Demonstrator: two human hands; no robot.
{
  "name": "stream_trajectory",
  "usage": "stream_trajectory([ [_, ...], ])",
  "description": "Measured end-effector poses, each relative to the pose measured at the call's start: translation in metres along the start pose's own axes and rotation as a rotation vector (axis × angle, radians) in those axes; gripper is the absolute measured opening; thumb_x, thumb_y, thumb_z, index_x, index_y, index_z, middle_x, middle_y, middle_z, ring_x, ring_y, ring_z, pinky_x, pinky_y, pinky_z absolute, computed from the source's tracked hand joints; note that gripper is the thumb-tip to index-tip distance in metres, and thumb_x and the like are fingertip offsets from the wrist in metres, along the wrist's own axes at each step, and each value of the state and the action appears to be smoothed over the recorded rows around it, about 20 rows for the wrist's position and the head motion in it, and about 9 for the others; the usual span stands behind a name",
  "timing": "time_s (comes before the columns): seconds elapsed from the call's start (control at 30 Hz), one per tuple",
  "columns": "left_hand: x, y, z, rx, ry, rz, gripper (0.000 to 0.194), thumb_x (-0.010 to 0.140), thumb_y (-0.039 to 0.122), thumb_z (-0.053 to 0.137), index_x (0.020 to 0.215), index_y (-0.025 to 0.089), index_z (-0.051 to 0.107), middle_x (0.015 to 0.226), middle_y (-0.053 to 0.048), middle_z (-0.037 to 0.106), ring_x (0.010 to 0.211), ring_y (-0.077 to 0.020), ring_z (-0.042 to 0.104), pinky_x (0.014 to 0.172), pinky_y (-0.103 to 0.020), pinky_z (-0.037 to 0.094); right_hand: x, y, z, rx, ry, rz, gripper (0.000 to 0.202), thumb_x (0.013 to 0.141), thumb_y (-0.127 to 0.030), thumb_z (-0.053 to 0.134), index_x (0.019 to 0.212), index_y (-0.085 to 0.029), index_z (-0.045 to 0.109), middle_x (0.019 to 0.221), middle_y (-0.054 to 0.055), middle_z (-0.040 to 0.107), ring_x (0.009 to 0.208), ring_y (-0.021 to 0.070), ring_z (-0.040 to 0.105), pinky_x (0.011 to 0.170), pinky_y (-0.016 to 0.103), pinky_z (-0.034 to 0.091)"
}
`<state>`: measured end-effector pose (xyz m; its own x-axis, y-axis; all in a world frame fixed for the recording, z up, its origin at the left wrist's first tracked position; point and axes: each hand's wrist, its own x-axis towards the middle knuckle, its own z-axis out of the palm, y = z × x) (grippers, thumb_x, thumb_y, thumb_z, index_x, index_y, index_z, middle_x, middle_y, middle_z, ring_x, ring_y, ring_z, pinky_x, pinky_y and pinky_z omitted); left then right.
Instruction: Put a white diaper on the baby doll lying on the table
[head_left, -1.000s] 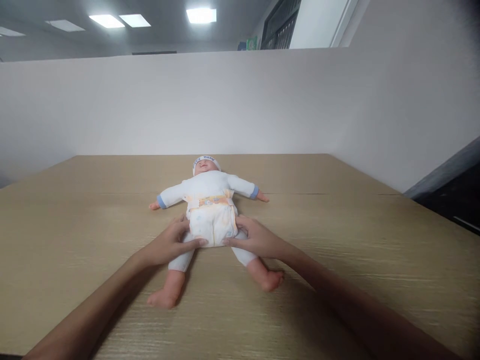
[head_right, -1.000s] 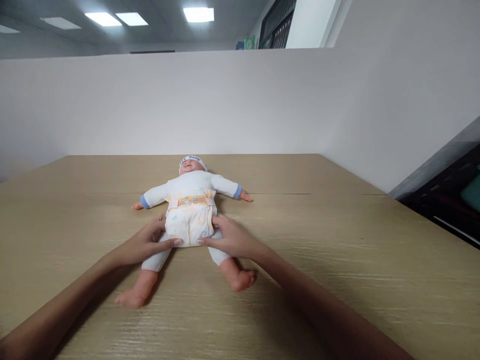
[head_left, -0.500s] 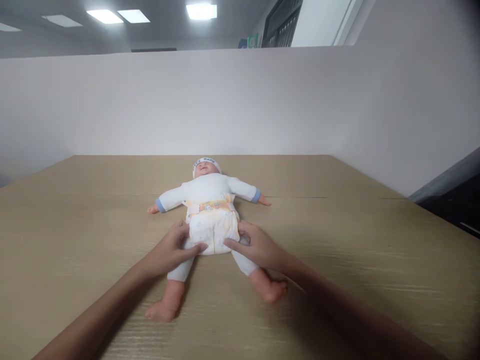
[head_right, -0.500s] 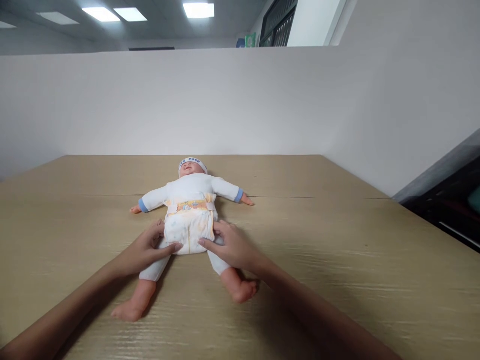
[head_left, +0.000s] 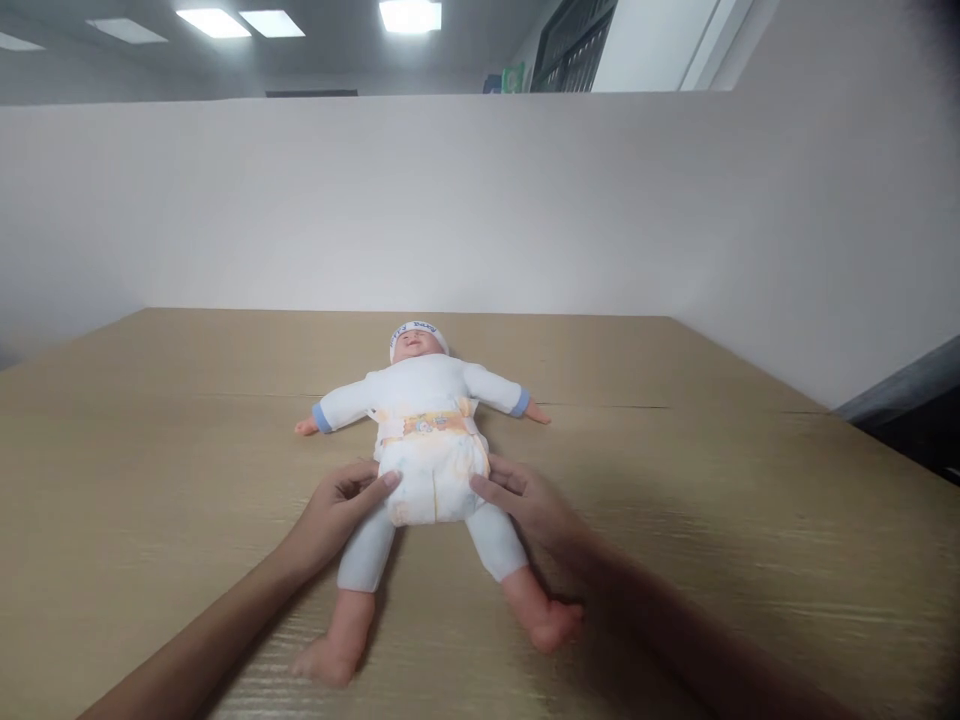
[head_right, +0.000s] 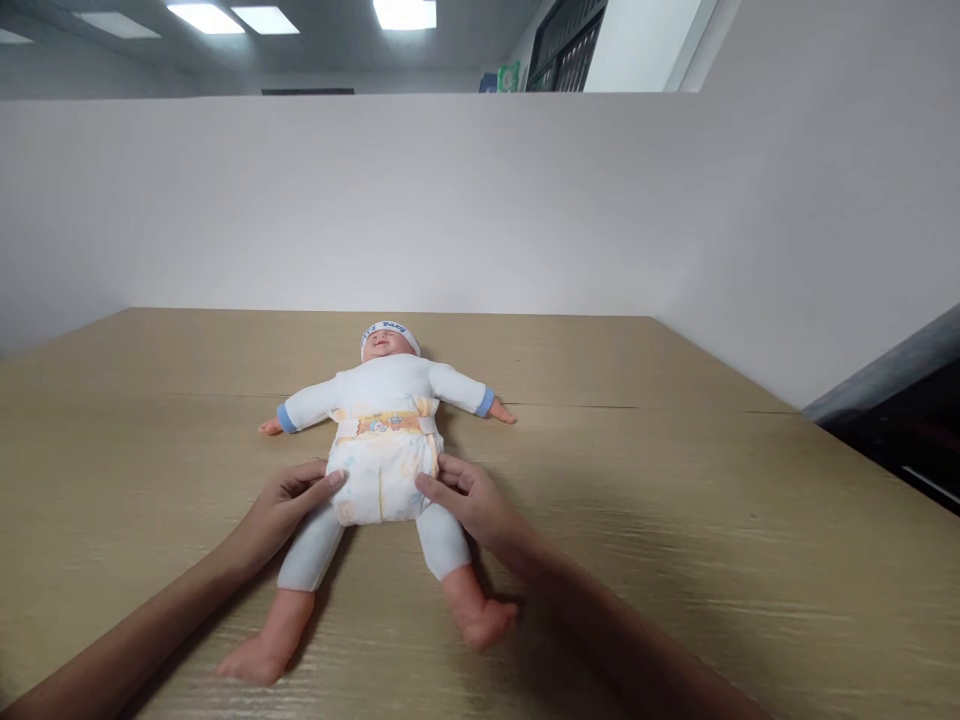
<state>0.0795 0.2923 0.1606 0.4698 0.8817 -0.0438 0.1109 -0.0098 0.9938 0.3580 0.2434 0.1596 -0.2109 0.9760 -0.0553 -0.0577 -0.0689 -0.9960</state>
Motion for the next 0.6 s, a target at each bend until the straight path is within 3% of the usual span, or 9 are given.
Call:
stream_trajectory([
  [0.17, 0.001, 0.003, 0.003, -0.119, 0.081, -0.095, 0.045, 0.085, 0.061, 0.083, 0.085, 0.018, 0.074, 0.081, -0.002, 0.068, 0.072, -0.0172, 0.059, 0.065, -0.027, 0.043, 0.005, 0.009, -0.005, 0.024, 0.069, 0.020, 0.052, 0.082, -0.068, 0.083, 0.112, -0.025, 0.079, 0.120, 0.008, 0.082, 0.117, 0.0336, 0.075, 0.103, 0.047, 0.060],
  [0.37, -0.001, 0.001, 0.004, 0.063, 0.226, 0.018, 0.043, 0.082, 0.061, 0.086, 0.085, 0.019, 0.077, 0.082, -0.001, 0.069, 0.075, -0.0165, 0.058, 0.065, -0.026, 0.041, 0.002, 0.010, 0.001, 0.010, 0.218, -0.027, 0.049, 0.077, -0.064, 0.090, 0.101, -0.024, 0.074, 0.106, 0.008, 0.083, 0.100, 0.0301, 0.077, 0.091, 0.044, 0.063],
  [0.5, 0.001, -0.003, -0.003, 0.161, 0.320, 0.094, 0.041, 0.083, 0.060, 0.087, 0.090, 0.021, 0.078, 0.096, -0.004, 0.075, 0.088, -0.0203, 0.064, 0.078, -0.030, 0.048, 0.003, 0.012, -0.001, -0.022, 0.248, -0.043, 0.051, 0.074, -0.063, 0.091, 0.096, -0.023, 0.071, 0.102, 0.009, 0.082, 0.095, 0.0286, 0.076, 0.086, 0.041, 0.061],
  [0.6, 0.005, -0.008, -0.010, 0.194, 0.335, 0.135, 0.041, 0.086, 0.060, 0.083, 0.091, 0.020, 0.075, 0.094, -0.003, 0.075, 0.091, -0.0211, 0.065, 0.083, -0.031, 0.049, 0.007, 0.014, -0.009, -0.044, 0.322, -0.045, 0.054, 0.073, -0.069, 0.089, 0.093, -0.022, 0.070, 0.097, 0.009, 0.080, 0.092, 0.0282, 0.074, 0.082, 0.040, 0.060],
])
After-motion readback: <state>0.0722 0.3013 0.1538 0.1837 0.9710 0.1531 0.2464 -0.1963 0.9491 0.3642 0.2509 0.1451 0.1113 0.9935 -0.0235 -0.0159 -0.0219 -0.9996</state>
